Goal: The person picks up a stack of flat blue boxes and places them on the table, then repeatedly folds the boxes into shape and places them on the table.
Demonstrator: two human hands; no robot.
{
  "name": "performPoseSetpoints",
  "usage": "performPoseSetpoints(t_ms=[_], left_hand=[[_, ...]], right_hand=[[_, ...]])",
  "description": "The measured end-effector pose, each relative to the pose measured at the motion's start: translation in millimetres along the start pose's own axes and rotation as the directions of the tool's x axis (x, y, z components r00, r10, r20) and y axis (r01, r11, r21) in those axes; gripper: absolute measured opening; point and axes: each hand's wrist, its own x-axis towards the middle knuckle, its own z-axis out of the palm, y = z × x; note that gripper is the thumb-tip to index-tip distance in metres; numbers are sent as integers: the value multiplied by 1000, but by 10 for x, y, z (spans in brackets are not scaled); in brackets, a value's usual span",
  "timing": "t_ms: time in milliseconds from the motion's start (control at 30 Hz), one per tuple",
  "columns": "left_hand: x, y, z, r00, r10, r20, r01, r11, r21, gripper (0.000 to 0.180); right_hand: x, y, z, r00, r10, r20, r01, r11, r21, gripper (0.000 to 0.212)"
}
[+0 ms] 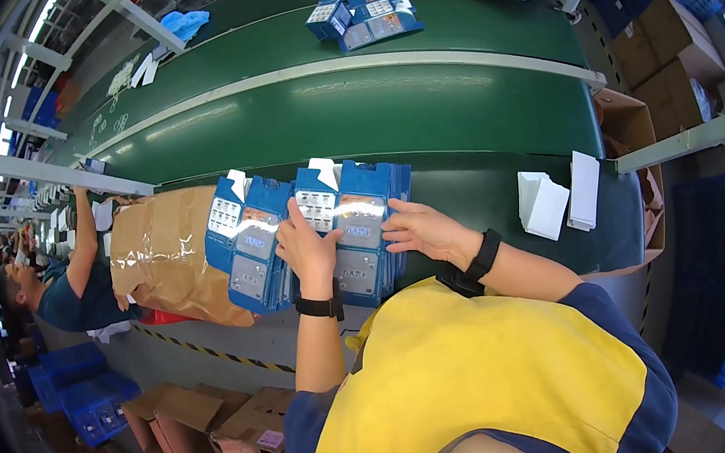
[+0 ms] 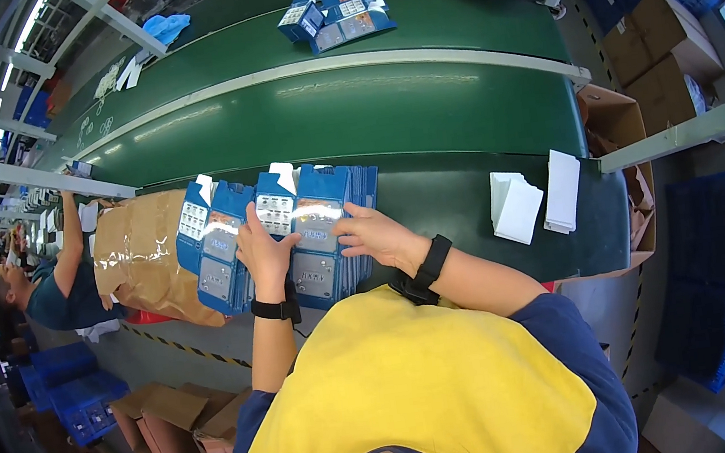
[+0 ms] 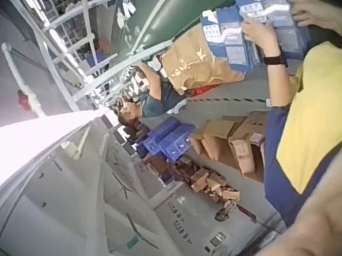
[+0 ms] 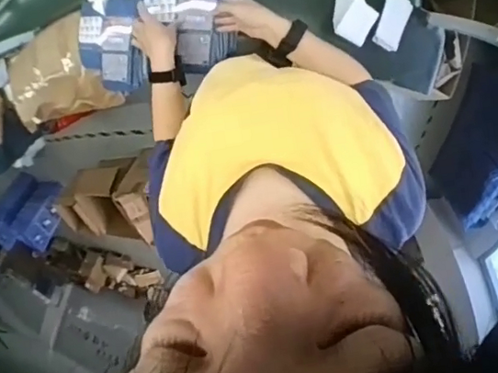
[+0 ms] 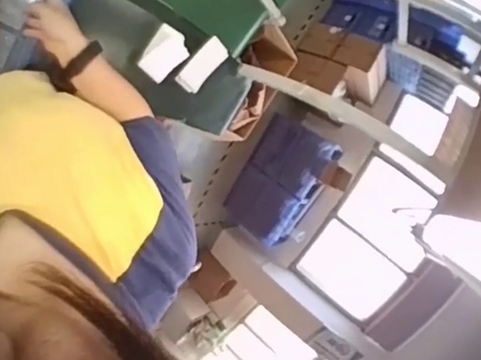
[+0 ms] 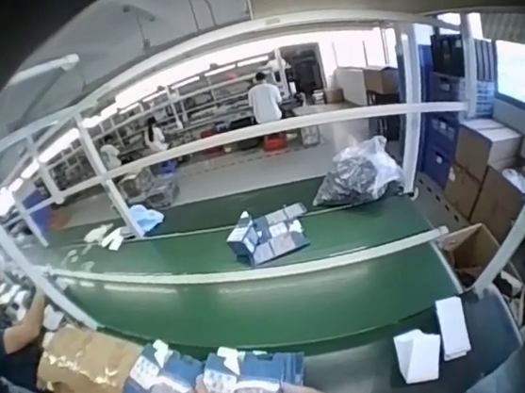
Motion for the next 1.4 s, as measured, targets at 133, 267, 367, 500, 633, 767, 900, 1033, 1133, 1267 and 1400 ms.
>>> performPoseSetpoints(t_ms=[133,267,367,500,633,767,900,1033,1133,1267,1400], left_hand=[[83,114,73,994,42,-98,-37,998,51,100],[266,98,108,998,56,41,-55,998,-27,104],[327,24,367,990,140,-27,-141,989,-44,105],[307,256,469,982,189,-16,-189,979,-73,104],[266,342,564,985,169,-42,-172,981,-91,103],[195,534,586,988,140,-68,-143,989,-41,101],[34,736,440,996,56,-76,-50,995,81,96],[94,651,354,999,48,-22,-46,996,76,88],[127,556,316,996,50,-78,-41,992,118,90],[236,326,209,999,-26,-38,29,994,103,88],[186,132,198,989,95,-115,-96,995,-3,79]], right_hand=[[-15,-35,-137,998,-60,-32,58,996,-65,70],[65,49,-994,832,-524,-183,172,557,-813,58],[32,218,-2002,723,-687,-67,-445,-389,-807,50],[-189,275,-2537,883,-262,-389,-392,-868,-306,50],[-491,176,-3001,815,-172,-553,-369,-891,-266,52],[-761,186,-3600,786,-268,-557,-496,-812,-307,52],[-880,311,-4305,725,-453,-519,-643,-715,-275,54],[-847,228,-4081,741,-450,-497,-636,-709,-305,58],[-1028,-330,-2840,912,-144,-383,-408,-266,-873,61],[-280,106,-1716,888,-417,193,360,369,-857,74],[198,89,-562,940,-266,212,336,626,-704,92]])
